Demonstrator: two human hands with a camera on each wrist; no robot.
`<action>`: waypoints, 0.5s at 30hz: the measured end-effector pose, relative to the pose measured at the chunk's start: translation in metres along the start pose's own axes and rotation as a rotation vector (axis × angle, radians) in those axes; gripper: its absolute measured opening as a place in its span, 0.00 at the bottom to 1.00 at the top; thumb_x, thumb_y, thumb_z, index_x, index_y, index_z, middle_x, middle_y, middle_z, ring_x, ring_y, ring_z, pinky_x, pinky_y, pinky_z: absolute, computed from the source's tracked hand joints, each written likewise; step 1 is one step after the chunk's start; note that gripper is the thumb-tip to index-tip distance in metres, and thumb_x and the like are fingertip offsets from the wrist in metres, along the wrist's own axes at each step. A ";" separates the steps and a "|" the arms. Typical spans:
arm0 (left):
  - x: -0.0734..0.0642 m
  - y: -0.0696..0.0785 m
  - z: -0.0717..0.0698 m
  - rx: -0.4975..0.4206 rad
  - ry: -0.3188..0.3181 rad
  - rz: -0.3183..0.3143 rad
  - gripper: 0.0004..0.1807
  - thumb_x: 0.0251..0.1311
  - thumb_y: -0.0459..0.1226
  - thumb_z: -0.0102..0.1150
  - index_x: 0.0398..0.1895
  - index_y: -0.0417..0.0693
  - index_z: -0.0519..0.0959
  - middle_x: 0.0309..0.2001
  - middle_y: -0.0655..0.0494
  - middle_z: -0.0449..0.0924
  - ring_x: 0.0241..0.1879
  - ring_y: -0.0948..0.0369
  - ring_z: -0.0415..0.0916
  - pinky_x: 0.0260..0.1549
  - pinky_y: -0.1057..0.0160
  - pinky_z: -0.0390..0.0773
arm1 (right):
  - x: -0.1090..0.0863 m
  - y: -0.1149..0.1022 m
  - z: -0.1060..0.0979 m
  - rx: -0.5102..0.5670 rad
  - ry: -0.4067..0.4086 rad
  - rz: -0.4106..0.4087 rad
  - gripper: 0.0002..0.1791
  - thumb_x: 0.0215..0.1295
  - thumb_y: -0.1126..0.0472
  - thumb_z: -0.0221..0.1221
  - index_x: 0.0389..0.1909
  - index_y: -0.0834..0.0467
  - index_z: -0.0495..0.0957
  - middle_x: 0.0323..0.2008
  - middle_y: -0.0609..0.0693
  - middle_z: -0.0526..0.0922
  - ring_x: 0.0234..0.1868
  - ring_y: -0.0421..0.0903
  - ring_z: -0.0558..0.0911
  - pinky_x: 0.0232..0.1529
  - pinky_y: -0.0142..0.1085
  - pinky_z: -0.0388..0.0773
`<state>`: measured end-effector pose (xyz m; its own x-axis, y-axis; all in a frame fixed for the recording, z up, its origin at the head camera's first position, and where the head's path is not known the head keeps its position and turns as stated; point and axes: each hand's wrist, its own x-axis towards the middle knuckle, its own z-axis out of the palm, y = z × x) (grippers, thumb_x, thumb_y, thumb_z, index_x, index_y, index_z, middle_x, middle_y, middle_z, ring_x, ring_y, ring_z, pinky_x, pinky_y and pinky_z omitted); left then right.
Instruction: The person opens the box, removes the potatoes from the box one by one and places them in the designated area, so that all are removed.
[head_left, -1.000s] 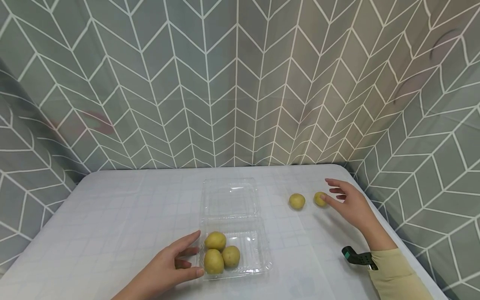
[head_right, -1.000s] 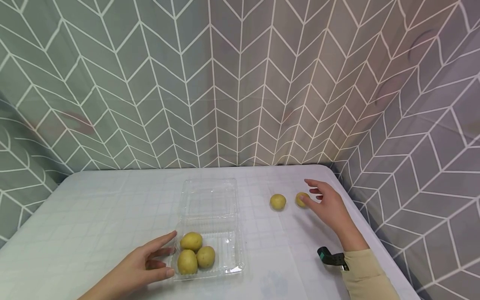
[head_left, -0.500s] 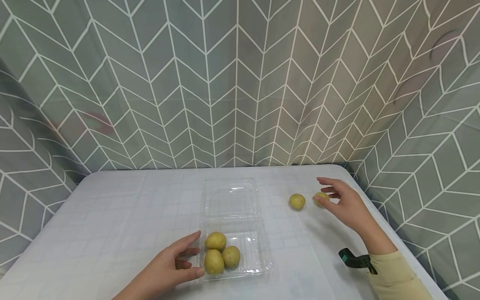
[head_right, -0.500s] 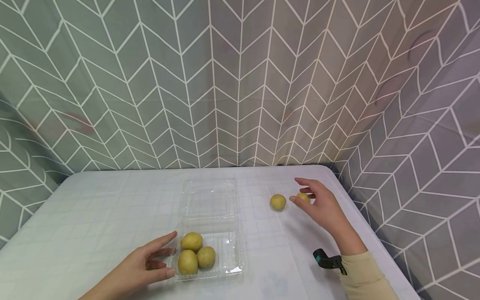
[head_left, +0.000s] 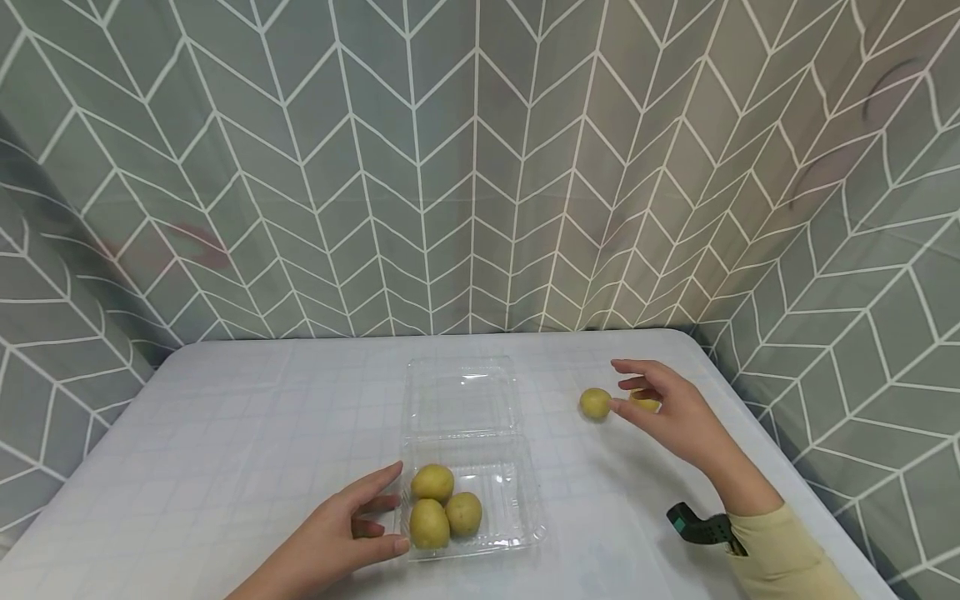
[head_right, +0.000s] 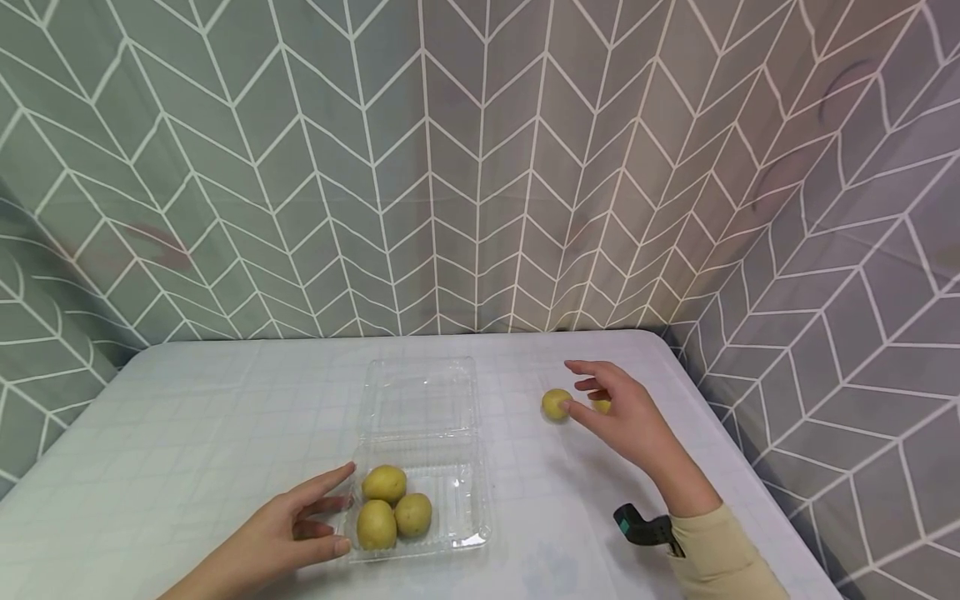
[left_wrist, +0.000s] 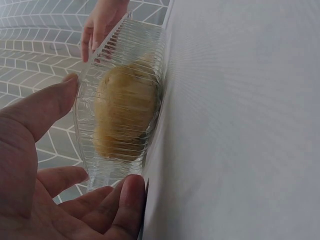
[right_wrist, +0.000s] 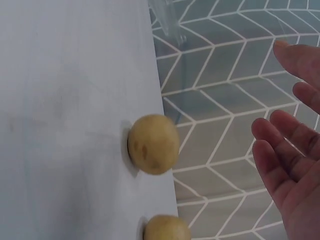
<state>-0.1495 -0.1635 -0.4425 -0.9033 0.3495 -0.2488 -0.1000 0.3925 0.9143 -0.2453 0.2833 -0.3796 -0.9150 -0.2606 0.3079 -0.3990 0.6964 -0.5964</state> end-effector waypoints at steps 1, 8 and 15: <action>0.000 0.000 0.000 0.000 0.000 0.002 0.50 0.54 0.50 0.74 0.77 0.55 0.58 0.63 0.43 0.72 0.49 0.53 0.77 0.45 0.55 0.81 | 0.000 -0.002 0.001 0.008 -0.005 -0.009 0.30 0.63 0.57 0.69 0.65 0.55 0.72 0.61 0.52 0.75 0.53 0.52 0.80 0.51 0.46 0.79; 0.000 -0.001 0.000 -0.006 0.002 0.005 0.49 0.53 0.50 0.74 0.77 0.56 0.58 0.64 0.43 0.71 0.49 0.53 0.77 0.44 0.57 0.82 | 0.002 -0.020 0.008 0.059 -0.037 -0.077 0.30 0.61 0.58 0.70 0.64 0.53 0.74 0.58 0.46 0.76 0.52 0.47 0.81 0.52 0.43 0.79; 0.000 -0.002 0.000 -0.001 0.004 0.008 0.50 0.53 0.50 0.74 0.77 0.56 0.58 0.64 0.42 0.71 0.48 0.53 0.77 0.44 0.56 0.82 | 0.003 -0.034 0.018 0.095 -0.067 -0.102 0.29 0.60 0.49 0.70 0.62 0.49 0.75 0.56 0.42 0.77 0.49 0.44 0.82 0.50 0.40 0.80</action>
<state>-0.1488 -0.1639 -0.4440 -0.9059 0.3489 -0.2398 -0.0928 0.3890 0.9165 -0.2353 0.2469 -0.3714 -0.8700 -0.3732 0.3222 -0.4912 0.5986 -0.6328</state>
